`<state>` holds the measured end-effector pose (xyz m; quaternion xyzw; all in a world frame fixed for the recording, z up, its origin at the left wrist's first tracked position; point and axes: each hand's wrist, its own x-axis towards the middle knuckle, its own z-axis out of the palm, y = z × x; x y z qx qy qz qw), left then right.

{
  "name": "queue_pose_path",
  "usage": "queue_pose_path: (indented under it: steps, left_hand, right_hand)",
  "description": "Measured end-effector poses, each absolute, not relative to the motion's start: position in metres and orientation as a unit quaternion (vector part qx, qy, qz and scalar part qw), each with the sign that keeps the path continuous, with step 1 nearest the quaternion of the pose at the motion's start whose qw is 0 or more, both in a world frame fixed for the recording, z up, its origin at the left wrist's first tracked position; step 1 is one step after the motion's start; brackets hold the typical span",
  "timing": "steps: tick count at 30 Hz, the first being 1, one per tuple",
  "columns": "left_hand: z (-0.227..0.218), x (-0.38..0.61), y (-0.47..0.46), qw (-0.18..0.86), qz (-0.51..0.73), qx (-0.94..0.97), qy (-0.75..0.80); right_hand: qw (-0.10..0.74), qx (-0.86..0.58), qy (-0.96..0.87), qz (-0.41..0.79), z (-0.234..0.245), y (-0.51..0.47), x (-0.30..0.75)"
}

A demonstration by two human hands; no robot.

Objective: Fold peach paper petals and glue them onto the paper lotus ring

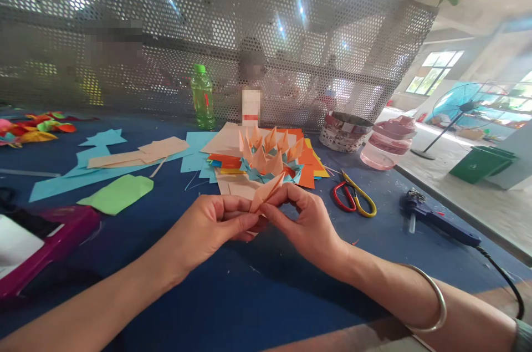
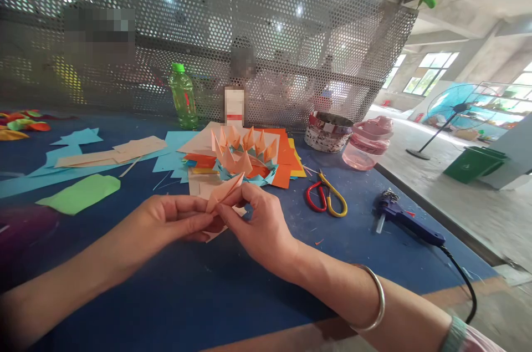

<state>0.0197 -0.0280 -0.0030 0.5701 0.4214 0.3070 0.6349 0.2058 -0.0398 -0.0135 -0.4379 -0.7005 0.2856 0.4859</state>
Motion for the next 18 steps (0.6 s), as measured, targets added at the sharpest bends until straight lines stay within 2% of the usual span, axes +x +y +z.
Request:
queue_pose_path:
  steps: [8,18]
  left_hand:
    - [-0.0054,0.0216,-0.0254,0.6,0.296,0.595,0.446]
    - [-0.004,0.0172,-0.028,0.576,0.281,0.632,0.436]
  right_hand:
    - [0.486,-0.447,-0.714,0.232,-0.013,-0.0408,0.2056]
    - [0.489,-0.431,-0.713,0.258,-0.0148,-0.0399,0.2055]
